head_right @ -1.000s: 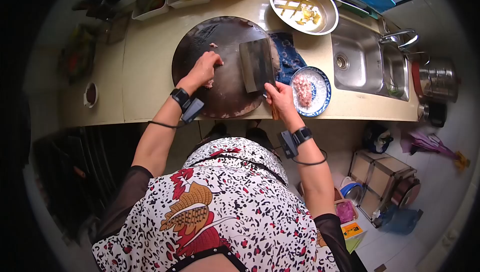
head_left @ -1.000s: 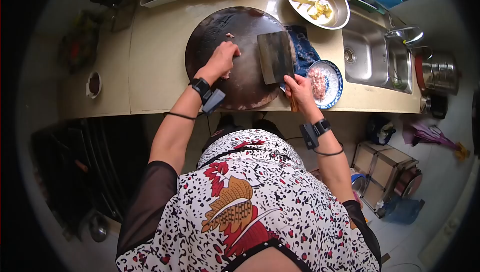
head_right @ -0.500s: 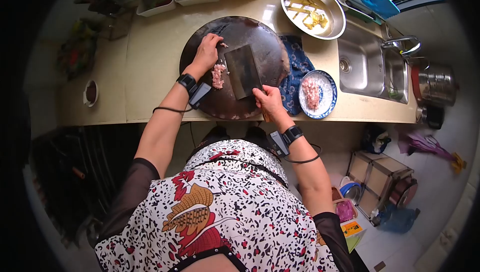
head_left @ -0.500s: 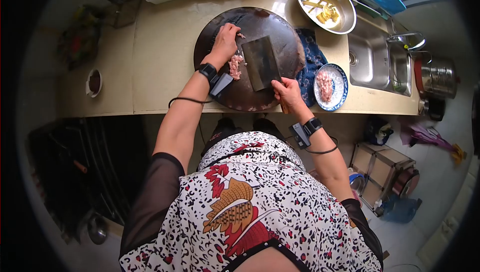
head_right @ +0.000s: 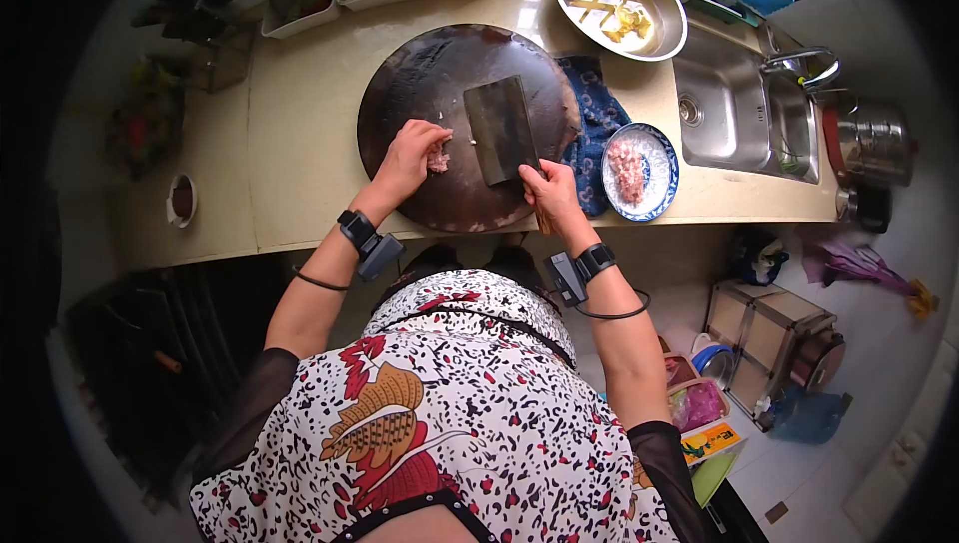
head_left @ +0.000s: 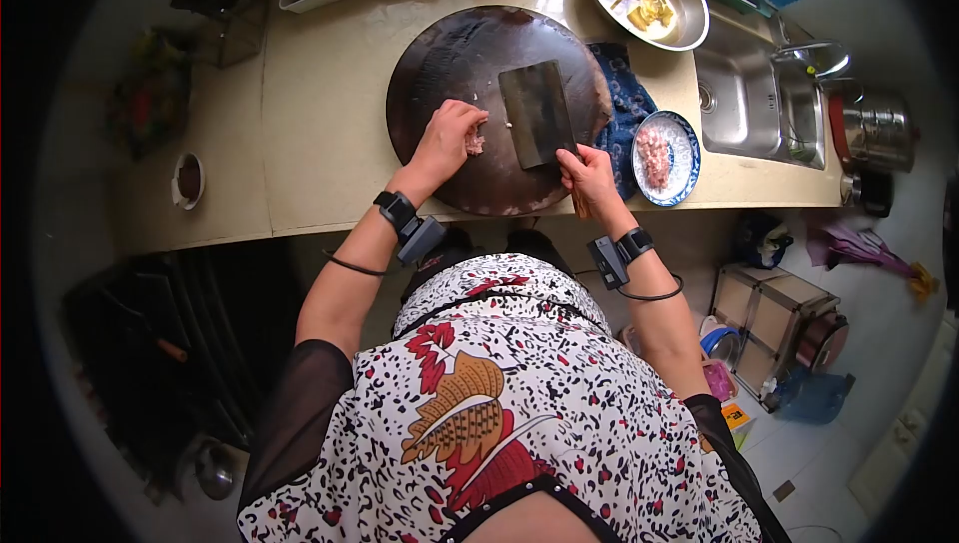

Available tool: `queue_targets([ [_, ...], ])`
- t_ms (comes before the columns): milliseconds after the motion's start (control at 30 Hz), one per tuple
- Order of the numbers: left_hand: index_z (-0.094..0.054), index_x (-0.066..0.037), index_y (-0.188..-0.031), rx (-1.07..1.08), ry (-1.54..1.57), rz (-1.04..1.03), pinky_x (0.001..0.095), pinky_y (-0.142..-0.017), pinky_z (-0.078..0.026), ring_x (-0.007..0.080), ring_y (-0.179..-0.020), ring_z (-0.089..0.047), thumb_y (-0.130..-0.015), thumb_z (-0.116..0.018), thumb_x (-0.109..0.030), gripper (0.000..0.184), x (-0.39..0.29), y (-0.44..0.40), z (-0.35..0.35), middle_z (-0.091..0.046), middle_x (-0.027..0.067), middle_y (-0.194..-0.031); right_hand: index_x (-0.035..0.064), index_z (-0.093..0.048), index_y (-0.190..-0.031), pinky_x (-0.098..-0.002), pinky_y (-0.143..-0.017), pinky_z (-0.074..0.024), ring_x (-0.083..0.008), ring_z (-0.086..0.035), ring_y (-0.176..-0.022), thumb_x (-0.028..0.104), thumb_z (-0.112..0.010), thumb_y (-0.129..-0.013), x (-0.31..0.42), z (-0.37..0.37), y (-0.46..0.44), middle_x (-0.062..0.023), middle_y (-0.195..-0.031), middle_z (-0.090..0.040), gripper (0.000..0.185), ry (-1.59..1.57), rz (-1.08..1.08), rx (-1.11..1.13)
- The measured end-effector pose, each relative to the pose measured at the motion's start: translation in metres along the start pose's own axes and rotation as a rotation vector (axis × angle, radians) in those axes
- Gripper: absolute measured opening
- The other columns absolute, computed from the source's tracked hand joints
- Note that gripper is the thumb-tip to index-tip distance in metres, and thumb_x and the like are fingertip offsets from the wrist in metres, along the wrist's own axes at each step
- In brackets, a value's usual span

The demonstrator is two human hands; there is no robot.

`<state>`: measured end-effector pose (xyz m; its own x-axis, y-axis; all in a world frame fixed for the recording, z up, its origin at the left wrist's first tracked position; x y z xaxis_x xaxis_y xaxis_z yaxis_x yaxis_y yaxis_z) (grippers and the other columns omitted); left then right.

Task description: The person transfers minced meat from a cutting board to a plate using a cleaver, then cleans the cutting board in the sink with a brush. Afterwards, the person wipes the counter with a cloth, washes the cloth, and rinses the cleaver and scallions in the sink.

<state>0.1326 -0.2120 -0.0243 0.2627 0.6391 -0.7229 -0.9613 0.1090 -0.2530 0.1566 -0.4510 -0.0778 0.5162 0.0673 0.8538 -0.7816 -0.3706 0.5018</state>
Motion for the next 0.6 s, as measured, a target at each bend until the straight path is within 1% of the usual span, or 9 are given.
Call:
queue_targets([
  [100,-0.059,0.000,-0.097,-0.063,-0.127,0.077,0.0381,-0.083,-0.045,0.0313,-0.097,-0.052,-0.062,-0.068,0.005,0.037,-0.004,0.012,0.014,-0.055,0.0135,-0.097,0.0050,-0.055,-0.069,-0.0217,-0.041,-0.0330,-0.0064,-0.044,-0.044,0.016,-0.062,-0.087,-0.003,-0.011,-0.005,0.0024,-0.055,-0.049,0.023,0.026,-0.010,0.043],
  [200,-0.053,0.000,-0.104,-0.023,-0.186,0.291,0.0397,-0.085,-0.045,0.0342,-0.101,-0.051,-0.057,-0.077,0.002,0.053,0.004,0.023,0.013,-0.051,0.0166,-0.103,0.0049,-0.054,-0.068,-0.0216,-0.040,-0.0323,-0.0057,-0.044,-0.044,0.017,-0.062,-0.087,-0.004,-0.022,-0.005,0.0027,-0.054,-0.049,0.024,0.085,-0.011,0.083],
  [300,-0.049,0.000,-0.114,-0.003,-0.230,0.357,0.0390,-0.083,-0.047,0.0332,-0.096,-0.052,-0.050,-0.085,-0.005,0.074,0.011,0.028,0.006,-0.049,0.0161,-0.108,0.0051,-0.054,-0.068,-0.0217,-0.039,-0.0315,-0.0050,-0.043,-0.043,0.018,-0.062,-0.087,-0.007,-0.033,-0.001,0.0031,-0.054,-0.049,0.024,0.122,-0.022,0.102],
  [333,-0.050,-0.001,-0.109,0.011,-0.240,0.437,0.0373,-0.078,-0.049,0.0304,-0.089,-0.056,-0.052,-0.084,-0.004,0.066,0.012,0.028,0.004,-0.050,0.0159,-0.105,0.0053,-0.055,-0.068,-0.0218,-0.039,-0.0312,-0.0048,-0.043,-0.043,0.018,-0.062,-0.087,-0.009,-0.035,0.000,0.0033,-0.053,-0.049,0.024,0.124,-0.017,0.111],
  [433,-0.051,0.000,-0.103,0.056,-0.171,0.447,0.0330,-0.068,-0.051,0.0240,-0.077,-0.061,-0.055,-0.083,-0.002,0.058,0.022,0.027,-0.005,-0.054,0.0139,-0.096,0.0053,-0.055,-0.069,-0.0219,-0.039,-0.0306,-0.0046,-0.043,-0.043,0.018,-0.062,-0.087,-0.011,-0.039,0.004,0.0036,-0.053,-0.049,0.023,0.145,-0.010,0.131],
  [533,-0.052,0.002,-0.099,-0.044,0.121,0.438,0.0290,-0.060,-0.052,0.0173,-0.066,-0.061,-0.058,-0.081,0.000,0.050,0.023,0.026,-0.007,-0.057,0.0115,-0.084,0.0050,-0.056,-0.070,-0.0216,-0.039,-0.0304,-0.0046,-0.043,-0.044,0.018,-0.062,-0.087,-0.015,-0.040,0.008,0.0036,-0.054,-0.048,0.022,0.178,-0.044,0.146],
  [600,-0.053,0.003,-0.098,-0.073,0.089,0.386,0.0282,-0.059,-0.051,0.0159,-0.064,-0.060,-0.060,-0.080,0.000,0.047,0.023,0.025,-0.007,-0.058,0.0112,-0.080,0.0048,-0.057,-0.071,-0.0214,-0.039,-0.0306,-0.0047,-0.043,-0.044,0.018,-0.062,-0.087,-0.016,-0.043,0.012,0.0035,-0.054,-0.049,0.022,0.180,-0.077,0.155],
])
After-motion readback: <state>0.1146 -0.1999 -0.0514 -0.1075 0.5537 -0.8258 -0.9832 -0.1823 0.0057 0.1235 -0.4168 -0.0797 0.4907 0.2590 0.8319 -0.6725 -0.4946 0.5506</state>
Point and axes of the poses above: each hand's wrist, its own y-axis away from the middle knuckle, its own z-axis out of the back of the hand, x = y × z, the point moved 6 cm from there along -y, towards the middle knuckle
